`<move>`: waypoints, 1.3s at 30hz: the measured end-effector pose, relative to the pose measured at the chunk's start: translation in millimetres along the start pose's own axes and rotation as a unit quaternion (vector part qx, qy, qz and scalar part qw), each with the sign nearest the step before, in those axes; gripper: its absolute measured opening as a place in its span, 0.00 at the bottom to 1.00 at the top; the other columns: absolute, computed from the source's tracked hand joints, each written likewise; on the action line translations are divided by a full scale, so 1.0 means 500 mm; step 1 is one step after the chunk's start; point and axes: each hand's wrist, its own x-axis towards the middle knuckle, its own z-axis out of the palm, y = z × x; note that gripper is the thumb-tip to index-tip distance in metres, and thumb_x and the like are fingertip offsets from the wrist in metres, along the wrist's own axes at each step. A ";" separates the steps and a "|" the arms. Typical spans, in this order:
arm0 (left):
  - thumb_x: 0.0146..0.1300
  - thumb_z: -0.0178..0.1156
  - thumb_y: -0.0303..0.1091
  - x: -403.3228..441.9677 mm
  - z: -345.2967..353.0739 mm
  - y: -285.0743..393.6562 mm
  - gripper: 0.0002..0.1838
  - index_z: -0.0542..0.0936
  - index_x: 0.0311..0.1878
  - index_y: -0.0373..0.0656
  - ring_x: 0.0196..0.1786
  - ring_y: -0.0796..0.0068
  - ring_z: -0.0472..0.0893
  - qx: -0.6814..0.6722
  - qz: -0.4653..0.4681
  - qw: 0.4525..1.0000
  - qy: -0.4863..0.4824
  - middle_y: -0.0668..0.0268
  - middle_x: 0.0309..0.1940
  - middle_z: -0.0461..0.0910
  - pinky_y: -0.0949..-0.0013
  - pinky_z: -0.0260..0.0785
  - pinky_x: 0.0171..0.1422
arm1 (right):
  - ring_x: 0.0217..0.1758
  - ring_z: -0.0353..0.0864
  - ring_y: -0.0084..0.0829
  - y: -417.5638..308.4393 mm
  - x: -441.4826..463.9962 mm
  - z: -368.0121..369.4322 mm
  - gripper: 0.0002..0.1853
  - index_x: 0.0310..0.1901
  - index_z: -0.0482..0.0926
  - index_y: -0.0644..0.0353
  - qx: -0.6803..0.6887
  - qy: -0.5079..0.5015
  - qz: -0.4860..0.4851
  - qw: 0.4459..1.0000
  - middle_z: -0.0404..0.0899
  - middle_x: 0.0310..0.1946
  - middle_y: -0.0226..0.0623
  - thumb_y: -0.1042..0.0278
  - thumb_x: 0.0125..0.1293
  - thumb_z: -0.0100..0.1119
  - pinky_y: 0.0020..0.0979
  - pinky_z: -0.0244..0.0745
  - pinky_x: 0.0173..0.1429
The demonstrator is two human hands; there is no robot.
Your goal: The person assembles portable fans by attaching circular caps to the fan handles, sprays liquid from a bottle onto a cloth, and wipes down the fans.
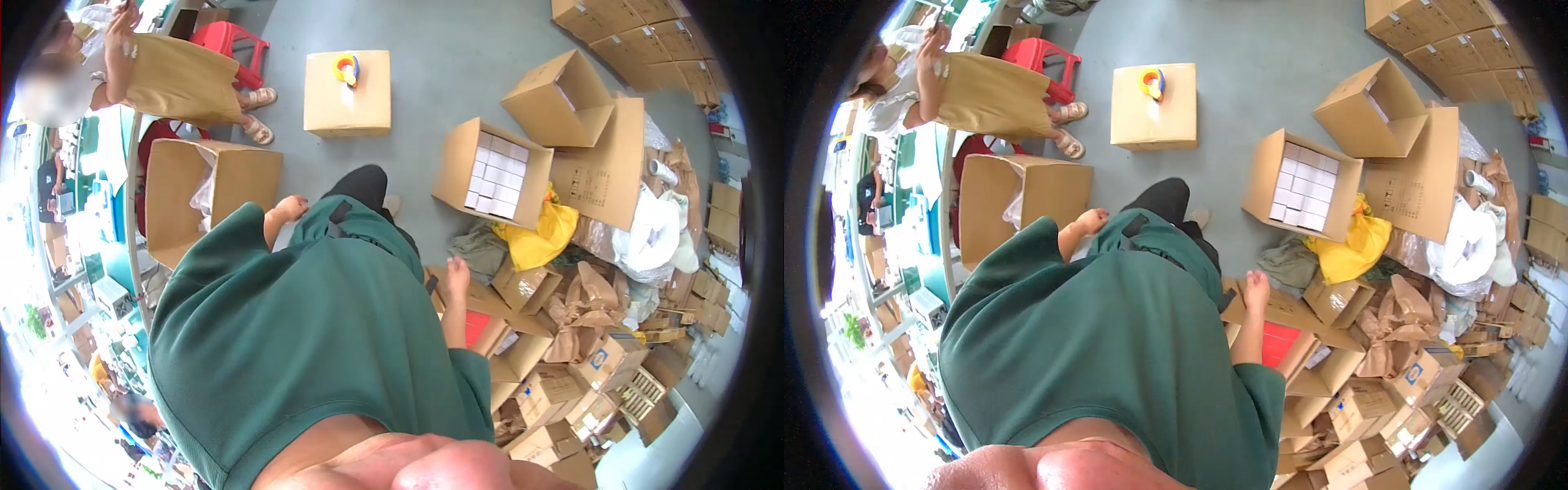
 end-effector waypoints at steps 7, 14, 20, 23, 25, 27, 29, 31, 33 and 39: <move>0.65 0.58 0.45 0.085 -0.035 0.125 0.24 0.79 0.61 0.43 0.59 0.54 0.81 -0.124 -0.046 0.988 0.076 0.52 0.54 0.83 0.59 0.71 0.66 | 0.51 0.84 0.39 -0.232 0.244 -0.141 0.26 0.57 0.78 0.66 -0.065 -0.021 -0.051 0.996 0.85 0.48 0.49 0.52 0.67 0.60 0.37 0.76 0.57; 0.65 0.57 0.44 0.222 -0.097 0.235 0.24 0.79 0.61 0.44 0.59 0.54 0.81 -0.170 -0.083 0.982 0.032 0.51 0.54 0.83 0.60 0.72 0.66 | 0.47 0.85 0.41 -0.294 0.395 -0.154 0.25 0.53 0.80 0.63 -0.155 -0.069 -0.020 0.985 0.85 0.43 0.47 0.47 0.68 0.58 0.39 0.76 0.55; 0.66 0.57 0.44 0.410 -0.304 0.356 0.24 0.79 0.60 0.41 0.54 0.57 0.83 -0.088 -0.053 0.995 -0.020 0.52 0.50 0.84 0.61 0.73 0.62 | 0.51 0.83 0.48 -0.414 0.474 -0.139 0.25 0.53 0.80 0.64 -0.127 -0.107 0.054 0.985 0.84 0.46 0.52 0.49 0.67 0.57 0.42 0.76 0.56; 0.68 0.56 0.41 0.499 -0.449 0.431 0.23 0.78 0.61 0.38 0.46 0.66 0.84 -0.217 -0.029 0.974 0.061 0.55 0.46 0.85 0.65 0.75 0.55 | 0.51 0.83 0.50 -0.394 0.537 -0.105 0.24 0.52 0.80 0.63 -0.074 -0.082 0.016 0.994 0.84 0.46 0.54 0.50 0.67 0.56 0.43 0.76 0.55; 0.69 0.56 0.39 0.567 -0.539 0.473 0.22 0.77 0.62 0.38 0.41 0.72 0.83 -0.273 0.017 0.957 0.097 0.58 0.42 0.85 0.68 0.75 0.50 | 0.51 0.83 0.51 -0.385 0.584 -0.097 0.23 0.52 0.80 0.62 0.001 -0.073 0.020 0.997 0.84 0.46 0.54 0.51 0.67 0.56 0.43 0.76 0.55; 0.69 0.55 0.40 0.631 -0.628 0.515 0.24 0.75 0.63 0.37 0.42 0.72 0.83 -0.267 0.026 0.959 0.092 0.59 0.44 0.85 0.68 0.74 0.51 | 0.52 0.82 0.52 -0.413 0.617 -0.090 0.21 0.53 0.80 0.61 0.099 -0.086 0.077 0.988 0.84 0.45 0.54 0.52 0.68 0.55 0.44 0.76 0.54; 0.70 0.55 0.40 0.657 -0.723 0.593 0.24 0.75 0.64 0.35 0.43 0.72 0.82 -0.217 0.005 0.972 0.090 0.58 0.46 0.85 0.67 0.73 0.52 | 0.51 0.82 0.53 -0.513 0.637 -0.120 0.20 0.53 0.80 0.60 -0.008 -0.099 0.103 0.990 0.84 0.45 0.53 0.54 0.68 0.55 0.44 0.77 0.54; 0.70 0.55 0.42 0.718 -0.772 0.608 0.25 0.75 0.64 0.35 0.49 0.68 0.83 -0.234 0.027 0.966 0.105 0.56 0.48 0.84 0.66 0.73 0.58 | 0.51 0.82 0.53 -0.574 0.683 -0.143 0.19 0.53 0.80 0.59 -0.091 -0.121 0.111 0.982 0.84 0.45 0.53 0.55 0.68 0.55 0.45 0.77 0.54; 0.70 0.55 0.41 0.768 -0.812 0.619 0.25 0.75 0.65 0.38 0.51 0.66 0.83 -0.218 0.007 0.967 0.133 0.56 0.49 0.84 0.65 0.73 0.59 | 0.50 0.82 0.54 -0.612 0.751 -0.148 0.18 0.52 0.80 0.58 -0.147 -0.154 0.088 0.973 0.84 0.44 0.52 0.57 0.68 0.54 0.45 0.77 0.54; 0.70 0.56 0.39 0.747 -0.753 0.663 0.21 0.77 0.61 0.38 0.42 0.71 0.83 -0.255 -0.118 0.956 0.089 0.62 0.41 0.85 0.66 0.76 0.49 | 0.53 0.82 0.41 -0.785 1.082 -0.232 0.14 0.51 0.81 0.59 -0.143 -0.153 0.043 0.977 0.83 0.47 0.49 0.67 0.67 0.54 0.37 0.76 0.56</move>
